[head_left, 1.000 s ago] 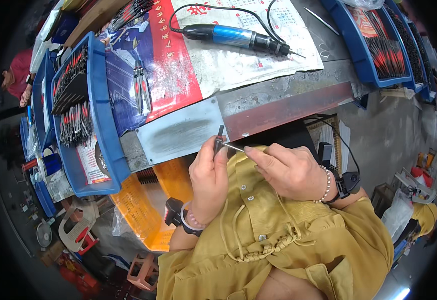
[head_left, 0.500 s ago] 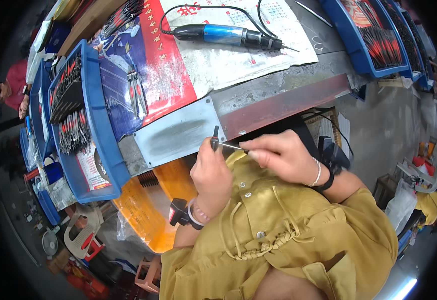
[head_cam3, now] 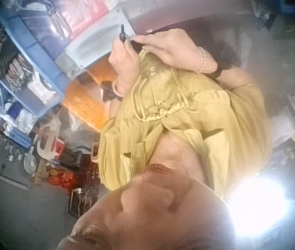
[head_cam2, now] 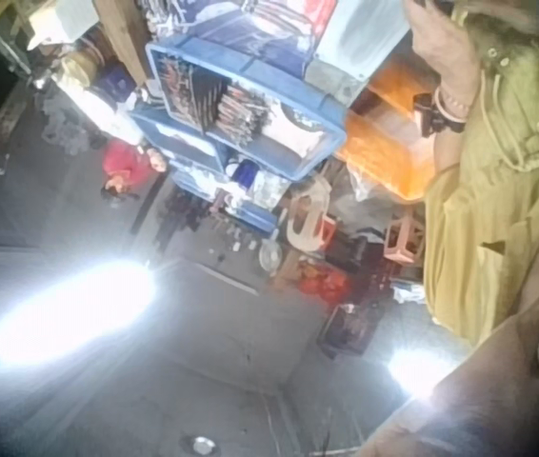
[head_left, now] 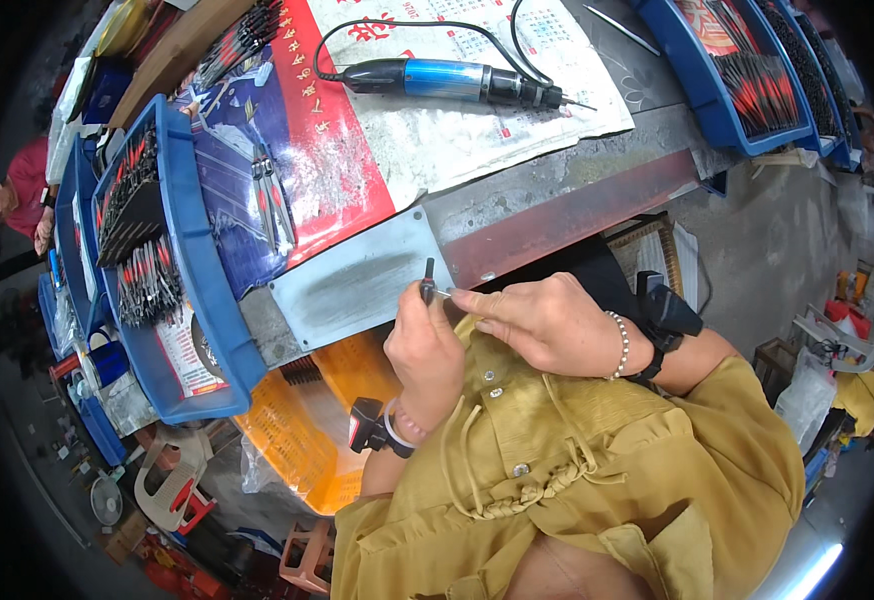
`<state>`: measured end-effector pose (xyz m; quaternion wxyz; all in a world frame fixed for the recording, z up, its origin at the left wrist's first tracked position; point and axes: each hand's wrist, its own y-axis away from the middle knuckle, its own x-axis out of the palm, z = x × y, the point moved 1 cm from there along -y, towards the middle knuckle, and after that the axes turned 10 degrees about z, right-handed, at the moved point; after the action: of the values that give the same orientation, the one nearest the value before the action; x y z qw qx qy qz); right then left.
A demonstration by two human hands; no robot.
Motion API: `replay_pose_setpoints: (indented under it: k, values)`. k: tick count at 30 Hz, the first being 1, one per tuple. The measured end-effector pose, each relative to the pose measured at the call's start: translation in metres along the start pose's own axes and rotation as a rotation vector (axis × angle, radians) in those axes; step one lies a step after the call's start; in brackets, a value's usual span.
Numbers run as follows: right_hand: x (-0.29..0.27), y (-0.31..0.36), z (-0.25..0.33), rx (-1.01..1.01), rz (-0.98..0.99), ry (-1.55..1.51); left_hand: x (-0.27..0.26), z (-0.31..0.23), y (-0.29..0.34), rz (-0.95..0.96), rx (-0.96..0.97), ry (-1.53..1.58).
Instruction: The person uses a rotary tool to grind a small black plastic key handle, then switches to a screwdriver to tighten a screw inside the handle. The person repeats the grinding and screwing steps on the same handle while seated at a cluttered workbench.
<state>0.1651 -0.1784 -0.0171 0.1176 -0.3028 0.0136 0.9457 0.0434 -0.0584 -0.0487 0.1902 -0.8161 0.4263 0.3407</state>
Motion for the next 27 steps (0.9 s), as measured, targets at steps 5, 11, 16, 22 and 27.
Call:
replay_pose_setpoints:
  k: [5, 11, 16, 22, 27]
  values:
    - [0.011, -0.001, -0.017, 0.29, 0.003, -0.929, 0.006, 0.005, 0.001, -0.012, 0.008, -0.026]
    - [-0.011, -0.007, 0.003, 0.128, 0.033, -0.368, 0.0, 0.005, -0.001, 0.025, -0.015, 0.12]
    - [-0.023, 0.002, 0.022, 0.009, 0.068, -0.103, -0.024, 0.0, -0.001, 0.238, -0.358, 0.938]
    - [-0.017, 0.004, 0.018, -0.066, -0.064, -0.005, -0.034, -0.007, -0.01, 0.324, -0.453, 1.148]
    - [-0.015, 0.003, 0.017, -0.057, -0.076, 0.018, -0.033, -0.006, -0.008, 0.308, -0.459, 1.139]
